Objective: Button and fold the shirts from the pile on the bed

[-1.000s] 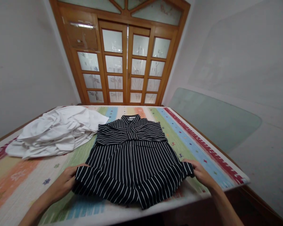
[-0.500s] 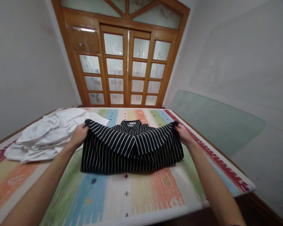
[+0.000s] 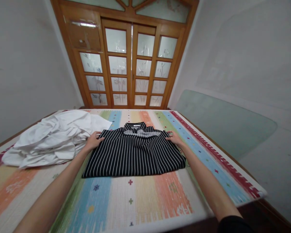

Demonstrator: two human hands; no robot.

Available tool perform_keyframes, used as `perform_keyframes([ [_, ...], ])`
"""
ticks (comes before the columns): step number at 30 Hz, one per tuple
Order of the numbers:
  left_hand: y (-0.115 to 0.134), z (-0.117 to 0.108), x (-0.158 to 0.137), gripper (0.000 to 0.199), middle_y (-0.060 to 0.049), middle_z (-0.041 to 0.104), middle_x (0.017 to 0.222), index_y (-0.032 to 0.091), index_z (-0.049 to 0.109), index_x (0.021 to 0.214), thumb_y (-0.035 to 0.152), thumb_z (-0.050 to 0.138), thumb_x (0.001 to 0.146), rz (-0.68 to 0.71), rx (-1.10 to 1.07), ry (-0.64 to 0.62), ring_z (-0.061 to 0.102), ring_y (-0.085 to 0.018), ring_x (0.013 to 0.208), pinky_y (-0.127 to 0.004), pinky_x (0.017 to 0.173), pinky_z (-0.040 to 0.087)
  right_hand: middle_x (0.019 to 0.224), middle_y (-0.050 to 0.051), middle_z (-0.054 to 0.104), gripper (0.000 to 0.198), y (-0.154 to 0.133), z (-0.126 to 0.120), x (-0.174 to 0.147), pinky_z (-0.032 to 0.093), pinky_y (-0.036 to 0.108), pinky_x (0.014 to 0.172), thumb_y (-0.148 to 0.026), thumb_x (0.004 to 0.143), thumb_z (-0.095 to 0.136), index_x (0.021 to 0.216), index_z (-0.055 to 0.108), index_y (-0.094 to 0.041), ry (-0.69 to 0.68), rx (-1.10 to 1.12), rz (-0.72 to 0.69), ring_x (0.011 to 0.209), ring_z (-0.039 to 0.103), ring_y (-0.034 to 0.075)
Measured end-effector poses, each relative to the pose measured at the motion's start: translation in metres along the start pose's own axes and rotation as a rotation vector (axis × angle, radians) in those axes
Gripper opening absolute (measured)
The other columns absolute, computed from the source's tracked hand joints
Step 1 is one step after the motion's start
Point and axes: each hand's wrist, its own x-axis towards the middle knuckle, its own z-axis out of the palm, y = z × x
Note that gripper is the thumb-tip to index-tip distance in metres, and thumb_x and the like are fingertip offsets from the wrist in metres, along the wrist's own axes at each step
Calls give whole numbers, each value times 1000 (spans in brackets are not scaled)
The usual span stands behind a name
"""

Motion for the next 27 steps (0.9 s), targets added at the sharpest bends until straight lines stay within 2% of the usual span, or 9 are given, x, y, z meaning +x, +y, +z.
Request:
perform_keyframes([
  [4,7,-4,-3,46,-10,70,98,15,50,126,32,54,83,43,126,107,66,-25,98,-34,87,48,78,-1,66,46,-4,-3,8,50,29,69,-18,69,70,112,55,-18,136,-33,-178,67,62,15],
  [6,9,-3,-5,44,-10,71,96,15,50,125,29,50,84,32,257,107,66,-27,99,-36,88,48,75,-1,67,41,-4,-1,11,49,28,71,-17,70,68,110,57,-16,202,-184,-180,69,63,16],
  [10,15,2,-9,42,-15,70,102,12,51,123,22,48,82,68,518,21,65,-31,102,-38,87,48,74,1,70,38,-4,9,17,46,26,74,-12,72,63,110,60,-14,229,-530,-146,76,66,18],
  [14,29,2,-1,43,-17,68,106,11,49,125,21,45,83,151,611,120,65,-30,100,-37,84,49,90,7,72,33,-14,22,28,45,26,76,-20,81,57,113,61,-15,277,-706,-172,89,66,21],
  [17,37,3,17,43,-18,66,111,10,51,124,24,43,85,212,644,143,64,-29,101,-35,85,49,98,10,72,32,-23,29,38,45,27,78,-26,83,58,112,63,-15,237,-801,-158,95,65,22],
  [19,37,6,32,44,-18,65,112,9,53,125,25,44,85,229,675,109,64,-28,102,-34,86,48,102,11,71,32,-25,33,44,45,27,79,-27,80,63,110,64,-15,181,-850,-130,97,65,23],
  [22,32,9,53,42,-17,68,112,10,60,120,26,47,84,267,738,-26,63,-27,105,-33,90,46,103,10,71,31,-23,36,48,45,27,80,-20,75,67,105,66,-17,109,-894,-158,97,65,22],
  [24,29,10,64,38,-14,70,111,13,66,114,26,49,82,318,775,-127,63,-27,106,-32,91,45,99,8,71,31,-21,35,50,45,26,80,-13,73,64,103,67,-18,105,-884,-203,94,65,21],
  [27,24,9,73,33,-14,72,106,15,71,103,27,52,80,348,803,-192,64,-28,104,-32,89,45,95,6,72,28,-17,29,53,45,26,80,-8,72,60,97,69,-18,144,-822,-254,91,65,20],
])
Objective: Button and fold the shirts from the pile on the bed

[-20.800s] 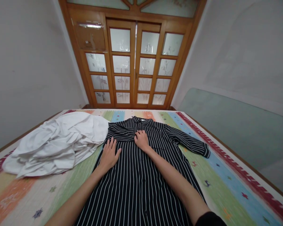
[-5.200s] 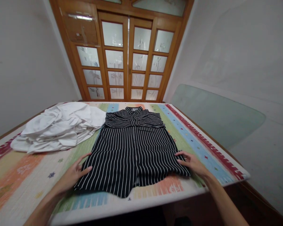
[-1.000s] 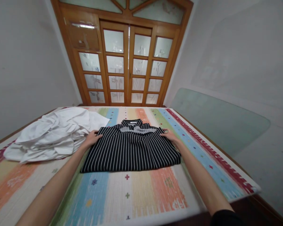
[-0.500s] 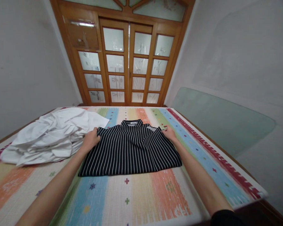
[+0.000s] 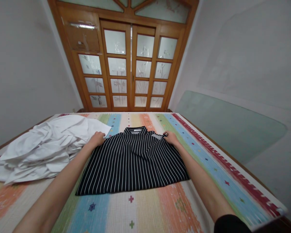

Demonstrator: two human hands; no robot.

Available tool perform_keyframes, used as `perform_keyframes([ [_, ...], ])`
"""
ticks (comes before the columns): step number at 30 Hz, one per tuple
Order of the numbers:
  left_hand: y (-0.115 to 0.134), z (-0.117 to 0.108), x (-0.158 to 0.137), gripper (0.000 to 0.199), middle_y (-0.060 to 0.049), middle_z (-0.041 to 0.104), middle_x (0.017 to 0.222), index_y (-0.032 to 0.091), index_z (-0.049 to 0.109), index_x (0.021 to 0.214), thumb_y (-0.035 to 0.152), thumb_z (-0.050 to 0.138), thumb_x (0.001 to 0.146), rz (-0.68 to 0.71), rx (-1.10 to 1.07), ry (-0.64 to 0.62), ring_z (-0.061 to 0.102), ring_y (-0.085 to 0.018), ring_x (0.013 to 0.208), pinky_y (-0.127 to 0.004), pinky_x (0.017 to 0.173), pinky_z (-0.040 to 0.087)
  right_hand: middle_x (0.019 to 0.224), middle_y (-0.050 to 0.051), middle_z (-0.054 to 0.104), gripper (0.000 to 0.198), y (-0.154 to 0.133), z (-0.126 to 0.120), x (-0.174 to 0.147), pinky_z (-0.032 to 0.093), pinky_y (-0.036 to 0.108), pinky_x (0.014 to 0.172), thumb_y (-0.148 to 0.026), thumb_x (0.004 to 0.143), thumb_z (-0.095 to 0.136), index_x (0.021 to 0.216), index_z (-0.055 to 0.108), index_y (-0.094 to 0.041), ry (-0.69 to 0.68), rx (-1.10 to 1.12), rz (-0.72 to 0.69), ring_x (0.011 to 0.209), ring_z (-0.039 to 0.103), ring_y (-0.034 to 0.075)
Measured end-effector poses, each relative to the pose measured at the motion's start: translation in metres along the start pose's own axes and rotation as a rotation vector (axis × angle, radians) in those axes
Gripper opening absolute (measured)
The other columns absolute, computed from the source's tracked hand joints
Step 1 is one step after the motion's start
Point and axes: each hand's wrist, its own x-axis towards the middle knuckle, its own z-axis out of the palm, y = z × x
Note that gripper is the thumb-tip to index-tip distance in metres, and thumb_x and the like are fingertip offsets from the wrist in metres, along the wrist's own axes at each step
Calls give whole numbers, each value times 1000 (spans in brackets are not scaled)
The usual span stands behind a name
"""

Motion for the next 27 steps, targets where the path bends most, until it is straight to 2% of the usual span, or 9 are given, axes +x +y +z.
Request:
perform_keyframes([
  [4,-8,2,2,26,-14,74,95,15,74,89,26,52,79,-8,-53,-52,67,-27,95,-30,82,47,91,5,72,19,13,-6,4,46,24,77,-10,72,58,85,69,-18,72,73,30,89,65,19],
  [7,-12,4,1,27,-14,74,94,15,72,92,24,49,81,-65,-87,-7,67,-26,92,-30,78,47,92,5,72,20,20,-9,6,45,23,74,-9,72,56,83,70,-18,70,69,69,89,65,18],
  [11,-12,4,-1,29,-15,73,96,14,69,97,22,44,84,-104,-73,10,67,-25,92,-28,76,46,90,4,73,22,20,-9,10,44,21,70,-9,74,55,84,72,-19,-82,14,63,86,65,18],
  [15,-8,-2,-2,30,-15,72,93,13,67,97,22,42,85,-78,-45,-9,67,-26,92,-30,78,46,79,5,72,15,18,-8,16,42,22,63,-24,81,59,74,71,-17,-178,-44,40,75,64,17],
  [21,-5,-10,-7,30,-17,70,96,14,65,102,23,39,88,-91,12,42,65,-27,95,-33,78,46,76,4,70,13,27,-14,23,41,21,65,-25,77,67,66,66,-18,-285,-159,-121,75,62,17],
  [23,-5,-11,-10,31,-17,69,96,14,64,103,23,39,89,-93,33,72,64,-28,95,-34,79,45,77,5,71,13,31,-17,25,43,22,70,-23,79,64,67,66,-18,-237,-177,-153,80,62,17],
  [27,0,-12,-13,31,-18,69,98,14,64,104,19,39,87,-88,60,111,62,-30,98,-37,82,44,90,8,72,13,35,-22,27,44,24,80,-21,82,59,76,69,-15,-42,-150,-126,91,63,20],
])
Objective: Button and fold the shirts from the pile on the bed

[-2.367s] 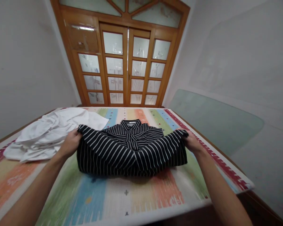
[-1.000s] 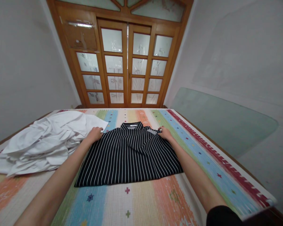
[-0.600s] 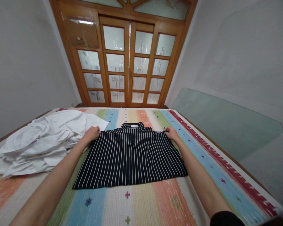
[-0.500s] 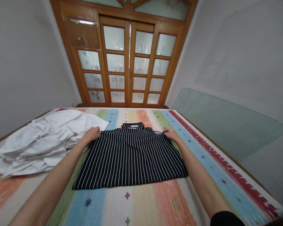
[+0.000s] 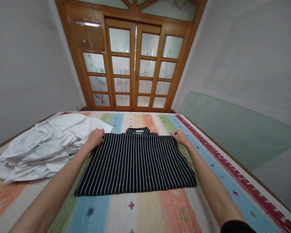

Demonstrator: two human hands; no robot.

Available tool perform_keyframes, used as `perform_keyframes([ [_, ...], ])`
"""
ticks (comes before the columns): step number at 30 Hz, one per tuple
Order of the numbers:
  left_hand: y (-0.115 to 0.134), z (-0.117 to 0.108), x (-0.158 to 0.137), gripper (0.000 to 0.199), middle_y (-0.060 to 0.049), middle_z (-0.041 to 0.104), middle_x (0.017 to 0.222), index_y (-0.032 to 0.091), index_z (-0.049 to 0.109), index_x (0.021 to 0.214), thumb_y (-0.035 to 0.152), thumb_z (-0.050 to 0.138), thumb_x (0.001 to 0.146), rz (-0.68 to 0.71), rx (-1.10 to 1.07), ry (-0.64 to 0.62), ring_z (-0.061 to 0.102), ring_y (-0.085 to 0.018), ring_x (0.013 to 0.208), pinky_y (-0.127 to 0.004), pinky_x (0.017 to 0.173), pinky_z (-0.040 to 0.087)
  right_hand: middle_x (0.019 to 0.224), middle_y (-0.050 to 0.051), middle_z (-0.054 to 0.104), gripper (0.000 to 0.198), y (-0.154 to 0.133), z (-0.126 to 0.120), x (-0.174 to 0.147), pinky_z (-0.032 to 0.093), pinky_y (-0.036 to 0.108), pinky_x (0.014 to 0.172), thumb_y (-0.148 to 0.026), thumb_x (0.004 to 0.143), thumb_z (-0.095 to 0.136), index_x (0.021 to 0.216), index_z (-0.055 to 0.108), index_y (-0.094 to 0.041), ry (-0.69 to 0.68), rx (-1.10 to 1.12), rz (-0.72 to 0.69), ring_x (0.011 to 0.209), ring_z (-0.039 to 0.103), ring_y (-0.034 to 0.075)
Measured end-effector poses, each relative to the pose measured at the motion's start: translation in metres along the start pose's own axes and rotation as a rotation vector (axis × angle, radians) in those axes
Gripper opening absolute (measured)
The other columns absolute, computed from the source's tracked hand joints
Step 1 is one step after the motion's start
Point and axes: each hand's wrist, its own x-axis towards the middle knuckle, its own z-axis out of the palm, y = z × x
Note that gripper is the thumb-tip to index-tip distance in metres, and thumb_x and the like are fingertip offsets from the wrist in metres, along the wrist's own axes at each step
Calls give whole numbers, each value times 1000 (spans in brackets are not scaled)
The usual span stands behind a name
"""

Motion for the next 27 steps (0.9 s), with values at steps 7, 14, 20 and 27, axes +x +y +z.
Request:
perform_keyframes([
  [7,13,0,9,30,-16,72,97,16,70,94,27,45,83,34,-24,-101,62,-31,100,-39,83,43,86,5,74,19,-18,-3,1,45,24,75,-30,85,59,78,72,-18,-182,105,-113,82,66,18],
  [14,18,1,23,36,-14,72,101,18,69,96,43,46,88,74,-63,-156,62,-29,104,-37,88,40,70,2,70,25,-31,-6,9,43,23,65,-44,70,75,70,71,-20,-354,65,-193,72,63,17],
  [20,21,3,21,29,-17,70,107,16,64,105,35,47,90,63,-25,-106,62,-30,105,-39,89,38,62,-2,65,15,-30,-3,7,42,21,62,-28,65,78,64,66,-20,-445,65,-243,65,60,15],
  [27,31,23,4,39,-24,68,94,7,61,109,24,29,96,34,-14,103,59,-35,102,-43,86,35,55,-3,60,16,-30,3,10,39,21,55,-21,60,81,60,65,-21,-443,-13,-211,60,59,14],
])
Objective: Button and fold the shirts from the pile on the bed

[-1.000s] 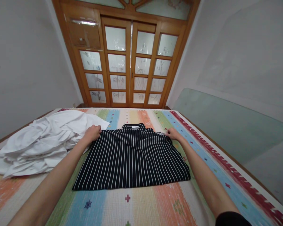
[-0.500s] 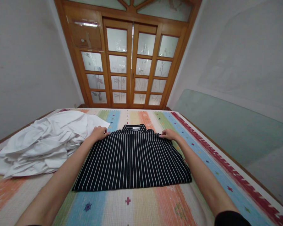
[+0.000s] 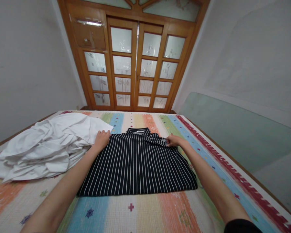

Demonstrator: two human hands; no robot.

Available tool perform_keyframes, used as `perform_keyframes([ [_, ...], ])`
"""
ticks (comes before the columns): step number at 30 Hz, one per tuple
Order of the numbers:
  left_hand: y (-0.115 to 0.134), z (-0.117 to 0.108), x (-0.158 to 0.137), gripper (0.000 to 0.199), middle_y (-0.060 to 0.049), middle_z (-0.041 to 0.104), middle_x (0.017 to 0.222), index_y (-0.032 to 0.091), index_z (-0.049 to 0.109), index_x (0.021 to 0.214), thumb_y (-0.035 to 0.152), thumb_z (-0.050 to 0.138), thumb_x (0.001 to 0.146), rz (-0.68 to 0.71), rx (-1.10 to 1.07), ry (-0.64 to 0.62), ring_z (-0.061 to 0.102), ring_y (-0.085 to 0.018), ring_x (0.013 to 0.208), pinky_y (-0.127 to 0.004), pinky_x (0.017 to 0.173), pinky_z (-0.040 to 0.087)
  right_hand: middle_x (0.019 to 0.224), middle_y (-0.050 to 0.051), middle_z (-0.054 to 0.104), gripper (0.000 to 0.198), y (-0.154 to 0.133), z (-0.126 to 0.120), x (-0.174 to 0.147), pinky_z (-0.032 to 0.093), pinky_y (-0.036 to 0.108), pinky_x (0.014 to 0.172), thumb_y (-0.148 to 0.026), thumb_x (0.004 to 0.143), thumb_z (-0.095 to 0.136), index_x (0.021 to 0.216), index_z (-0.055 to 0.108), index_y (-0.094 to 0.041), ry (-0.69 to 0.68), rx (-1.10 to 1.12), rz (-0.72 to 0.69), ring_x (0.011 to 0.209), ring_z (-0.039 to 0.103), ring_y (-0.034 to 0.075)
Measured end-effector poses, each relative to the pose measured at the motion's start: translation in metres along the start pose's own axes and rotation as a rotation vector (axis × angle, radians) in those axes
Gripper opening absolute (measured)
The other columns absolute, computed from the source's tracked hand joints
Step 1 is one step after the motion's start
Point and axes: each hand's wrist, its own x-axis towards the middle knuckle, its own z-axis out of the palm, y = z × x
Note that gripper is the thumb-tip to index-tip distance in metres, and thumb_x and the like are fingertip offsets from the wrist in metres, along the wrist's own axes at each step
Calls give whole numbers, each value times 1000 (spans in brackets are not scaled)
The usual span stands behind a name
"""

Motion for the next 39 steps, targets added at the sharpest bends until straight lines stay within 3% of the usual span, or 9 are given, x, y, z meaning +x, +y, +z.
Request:
perform_keyframes([
  [6,10,7,-12,40,-23,68,92,9,63,105,22,27,95,-40,-36,59,56,-36,102,-44,85,34,48,-2,58,23,10,-10,-2,40,22,56,-25,60,81,48,61,-20,-75,48,67,55,57,14],
  [9,12,8,-13,42,-23,68,92,8,62,105,23,23,96,-63,-23,103,56,-35,102,-43,85,34,68,2,68,16,18,-17,-7,43,23,65,-30,73,72,64,66,-19,130,98,47,67,61,16],
  [11,12,9,-13,44,-24,68,93,7,62,104,23,22,96,-86,-13,131,55,-35,102,-44,85,33,85,6,71,18,21,-16,-10,44,25,74,-32,86,58,79,68,-17,347,95,58,81,62,19],
  [13,13,10,-13,45,-24,68,95,7,64,103,22,22,95,-107,-6,122,55,-35,103,-44,86,33,94,9,70,22,19,-11,-11,43,29,82,-29,92,49,88,67,-17,457,28,118,93,60,22],
  [17,16,9,-9,41,-24,69,99,9,68,99,26,31,92,-135,-23,64,53,-37,107,-45,86,34,99,12,69,18,5,4,-8,41,35,87,-29,90,53,89,67,-17,286,-79,241,104,58,27],
  [19,20,7,-5,40,-24,69,100,8,68,100,27,34,90,-152,-35,68,53,-38,107,-46,86,34,105,14,69,25,-5,8,-4,41,36,87,-32,93,49,93,68,-17,282,-72,259,104,58,28],
  [27,35,4,7,41,-22,68,102,7,67,105,23,33,90,-113,-78,49,54,-35,109,-44,88,38,108,14,66,27,-34,14,8,41,30,91,-33,95,48,99,68,-16,261,-143,154,105,59,24],
  [32,30,14,6,43,-23,66,103,7,68,103,29,31,93,-113,-103,18,56,-33,105,-42,88,41,111,17,66,34,-39,23,8,42,31,91,-37,98,42,105,67,-15,339,-139,186,107,60,25],
  [39,19,16,2,52,-23,68,90,7,70,91,35,26,95,-102,0,112,57,-34,98,-43,84,39,93,22,72,57,-42,22,3,46,33,77,-44,100,31,86,76,-13,463,-158,335,90,68,28],
])
